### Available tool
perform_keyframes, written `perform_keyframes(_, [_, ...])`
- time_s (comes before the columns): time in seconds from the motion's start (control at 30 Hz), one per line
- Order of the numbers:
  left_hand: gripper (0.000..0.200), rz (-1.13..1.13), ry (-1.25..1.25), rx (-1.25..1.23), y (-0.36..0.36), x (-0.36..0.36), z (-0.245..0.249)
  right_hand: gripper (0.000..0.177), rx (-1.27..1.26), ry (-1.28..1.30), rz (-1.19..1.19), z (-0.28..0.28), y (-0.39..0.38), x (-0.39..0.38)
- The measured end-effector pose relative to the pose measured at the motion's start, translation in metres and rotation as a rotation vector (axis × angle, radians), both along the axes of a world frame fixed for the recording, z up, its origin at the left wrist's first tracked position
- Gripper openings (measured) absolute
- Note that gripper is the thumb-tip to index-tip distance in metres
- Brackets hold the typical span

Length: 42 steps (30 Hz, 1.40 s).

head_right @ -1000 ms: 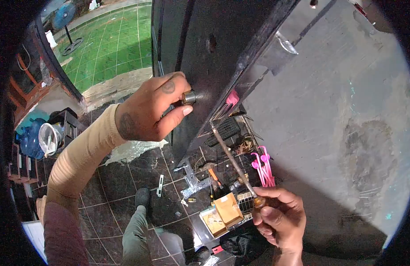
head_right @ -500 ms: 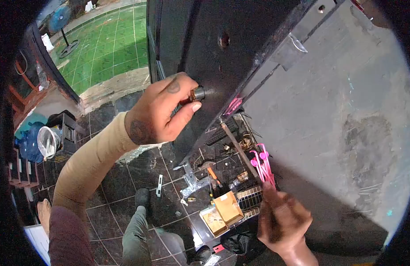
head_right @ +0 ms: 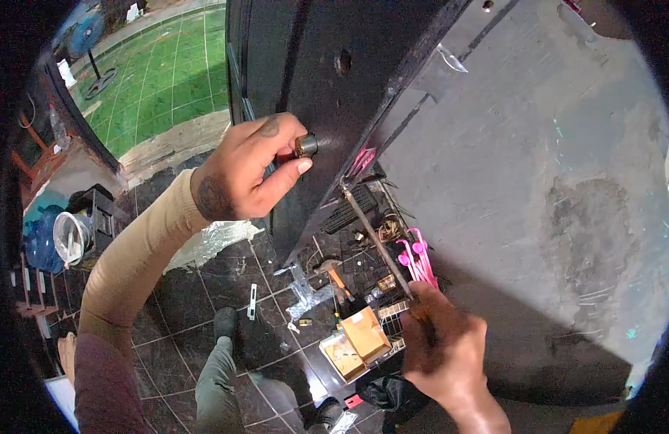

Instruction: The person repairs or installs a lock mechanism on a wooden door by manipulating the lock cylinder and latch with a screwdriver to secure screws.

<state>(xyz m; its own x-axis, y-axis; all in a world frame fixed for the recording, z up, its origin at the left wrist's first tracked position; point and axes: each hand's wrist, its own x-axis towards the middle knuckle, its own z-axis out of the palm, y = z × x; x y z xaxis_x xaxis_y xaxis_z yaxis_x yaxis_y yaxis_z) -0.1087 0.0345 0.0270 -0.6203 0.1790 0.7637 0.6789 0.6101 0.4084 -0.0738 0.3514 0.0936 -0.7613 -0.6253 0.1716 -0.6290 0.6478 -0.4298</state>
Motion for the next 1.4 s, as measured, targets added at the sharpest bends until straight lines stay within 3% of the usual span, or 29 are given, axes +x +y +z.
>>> perform_keyframes(0.03, [0.020,0.002,0.010,0.003,0.000,0.000,-0.001,0.040,0.114,0.174,0.003,-0.007,0.004,-0.001])
perform_keyframes(0.13, [0.021,0.003,-0.003,0.036,0.002,-0.001,-0.004,0.044,0.167,0.324,0.035,-0.002,0.005,0.000])
perform_keyframes(0.2, [0.021,0.016,0.030,0.032,0.006,-0.002,-0.004,0.043,-0.285,-0.163,-0.109,-0.003,0.007,0.004])
perform_keyframes(0.27, [0.022,0.026,0.068,0.023,0.007,-0.002,-0.006,0.044,-0.748,-0.939,-0.307,0.005,0.008,0.004])
perform_keyframes(0.33, [0.023,0.022,0.115,0.005,0.007,-0.005,-0.006,0.044,-0.774,-1.253,-0.370,0.006,0.011,-0.006])
perform_keyframes(0.43, [0.023,0.022,0.134,-0.021,0.006,-0.007,-0.004,0.041,-0.700,-1.432,-0.245,0.018,0.016,-0.023])
perform_keyframes(0.53, [0.023,0.016,0.085,0.003,0.006,-0.006,-0.004,0.029,-0.105,-0.282,-0.002,0.005,0.014,-0.024])
perform_keyframes(0.7, [0.021,0.007,0.031,0.007,0.006,-0.005,-0.001,0.037,0.152,0.450,-0.024,-0.008,0.002,-0.001])
perform_keyframes(0.8, [0.020,0.035,0.008,0.038,0.011,-0.003,-0.002,0.045,0.149,0.436,-0.057,-0.001,0.004,-0.002])
perform_keyframes(0.93, [0.021,0.146,-0.032,0.170,0.025,0.007,-0.008,0.044,-0.548,-0.543,-0.186,-0.004,0.004,0.013])
perform_keyframes(0.97, [0.022,0.125,-0.075,0.323,0.030,0.007,-0.015,0.043,-0.647,-0.593,-0.227,0.004,-0.003,0.019])
perform_keyframes(1.07, [0.023,0.275,0.047,0.329,0.039,0.015,-0.008,0.045,-0.558,-0.437,-0.122,-0.003,0.017,0.014])
perform_keyframes(1.1, [0.020,0.313,0.082,0.312,0.040,0.012,-0.001,0.046,-0.508,-0.262,-0.058,-0.011,0.022,0.011])
perform_keyframes(1.2, [0.016,0.388,-0.033,0.128,0.038,0.008,0.009,0.047,-0.037,0.137,0.031,-0.014,0.023,0.011])
perform_keyframes(1.23, [0.013,0.360,0.138,0.108,0.039,0.002,0.005,0.047,-0.063,0.188,0.015,-0.019,0.016,0.013])
perform_keyframes(1.33, [0.011,0.405,0.155,0.096,0.042,-0.002,0.001,0.043,-0.088,0.185,0.042,-0.024,0.016,0.003])
perform_keyframes(1.4, [0.010,0.426,0.174,0.101,0.044,-0.008,-0.004,0.035,-0.230,-0.094,-0.029,-0.018,0.019,0.001])
